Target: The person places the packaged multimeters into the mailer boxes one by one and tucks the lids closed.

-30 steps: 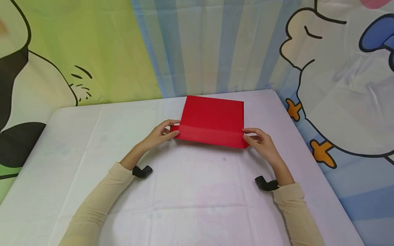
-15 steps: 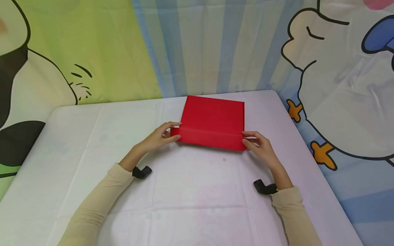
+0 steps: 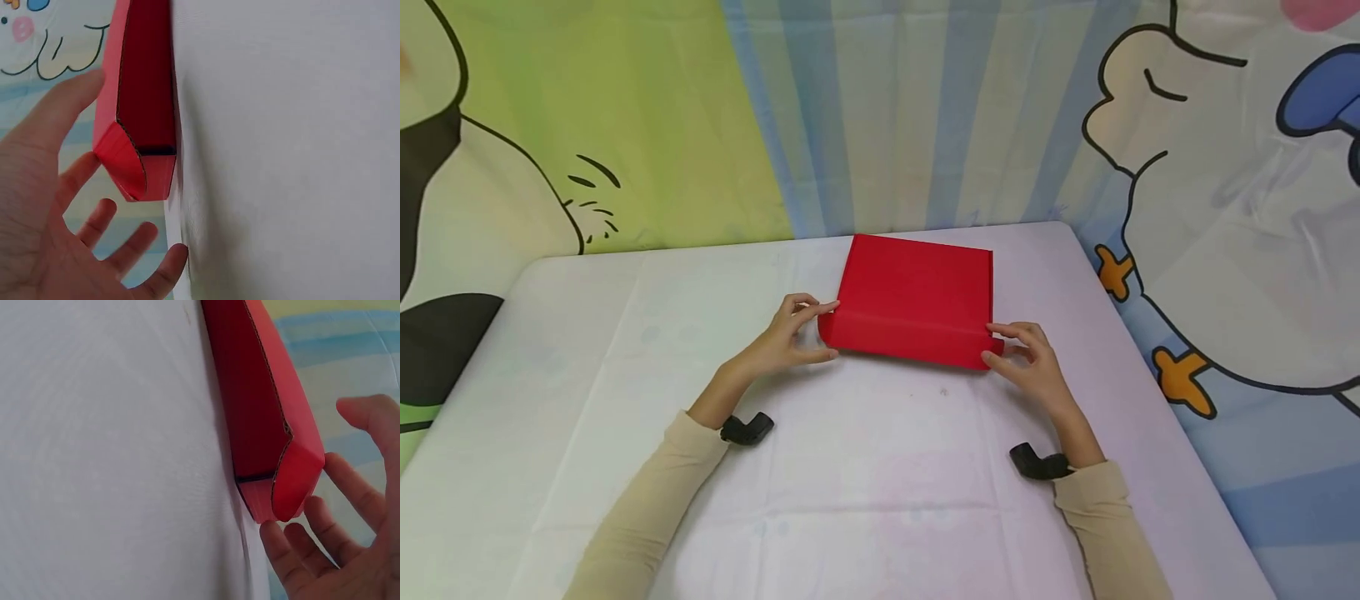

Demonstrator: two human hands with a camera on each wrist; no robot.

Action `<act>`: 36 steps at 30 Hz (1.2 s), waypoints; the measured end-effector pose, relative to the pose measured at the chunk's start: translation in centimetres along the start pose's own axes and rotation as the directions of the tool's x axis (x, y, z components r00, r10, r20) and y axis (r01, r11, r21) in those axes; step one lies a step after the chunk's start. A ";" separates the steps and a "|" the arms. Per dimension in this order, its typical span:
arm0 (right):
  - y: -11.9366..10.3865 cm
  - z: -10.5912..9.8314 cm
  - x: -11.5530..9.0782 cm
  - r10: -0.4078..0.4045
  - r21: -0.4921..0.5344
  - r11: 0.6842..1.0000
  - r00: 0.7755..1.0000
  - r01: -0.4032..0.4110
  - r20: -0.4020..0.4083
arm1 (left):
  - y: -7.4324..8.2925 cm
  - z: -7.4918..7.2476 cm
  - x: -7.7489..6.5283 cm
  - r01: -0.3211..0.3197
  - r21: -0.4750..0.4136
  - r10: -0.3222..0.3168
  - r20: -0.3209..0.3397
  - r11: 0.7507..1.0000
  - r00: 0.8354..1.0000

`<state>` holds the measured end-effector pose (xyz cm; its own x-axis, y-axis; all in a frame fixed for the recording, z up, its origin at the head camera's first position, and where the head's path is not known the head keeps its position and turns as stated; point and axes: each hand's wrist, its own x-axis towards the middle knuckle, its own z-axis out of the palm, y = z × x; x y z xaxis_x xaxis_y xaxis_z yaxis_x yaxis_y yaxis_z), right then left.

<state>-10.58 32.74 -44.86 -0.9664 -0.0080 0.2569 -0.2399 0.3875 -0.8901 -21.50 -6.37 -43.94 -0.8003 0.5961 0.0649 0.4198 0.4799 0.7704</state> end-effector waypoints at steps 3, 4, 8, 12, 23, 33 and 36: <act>0.4 0.0 -0.1 -0.039 0.043 0.998 0.999 0.038 0.017 | -0.5 0.2 0.1 -0.052 -0.037 0.052 -0.013 0.998 0.999; 0.6 0.0 -0.1 -0.054 0.064 0.997 0.998 0.052 0.028 | -0.8 0.3 0.1 -0.065 -0.053 0.064 -0.018 0.996 0.998; 0.9 0.3 -0.1 -0.099 0.097 0.991 0.992 0.091 0.077 | -1.7 0.6 0.0 -0.096 -0.108 0.091 -0.055 0.989 0.994; 1.2 0.6 -0.1 -0.119 0.113 0.988 0.988 0.107 0.101 | -2.4 0.7 0.1 -0.134 -0.124 0.122 -0.095 0.983 0.988; 1.4 0.3 -0.1 -0.095 0.222 0.973 0.988 0.067 0.118 | -2.8 1.1 0.8 -0.204 -0.165 0.187 -0.113 0.965 0.976; 1.5 0.1 -0.3 -0.054 0.262 0.965 0.994 0.026 0.100 | -2.9 1.3 0.7 -0.180 -0.239 0.163 -0.090 0.954 0.983; 1.5 0.0 -0.3 -0.041 0.270 0.963 0.995 0.015 0.093 | -2.5 1.2 0.5 -0.176 -0.282 0.160 -0.077 0.943 0.984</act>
<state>-10.69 33.28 -46.29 -0.9601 -0.1095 0.2573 -0.2700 0.1241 -0.9548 -22.49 -6.49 -46.63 -0.7534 0.6136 0.2363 0.4161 0.1667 0.8939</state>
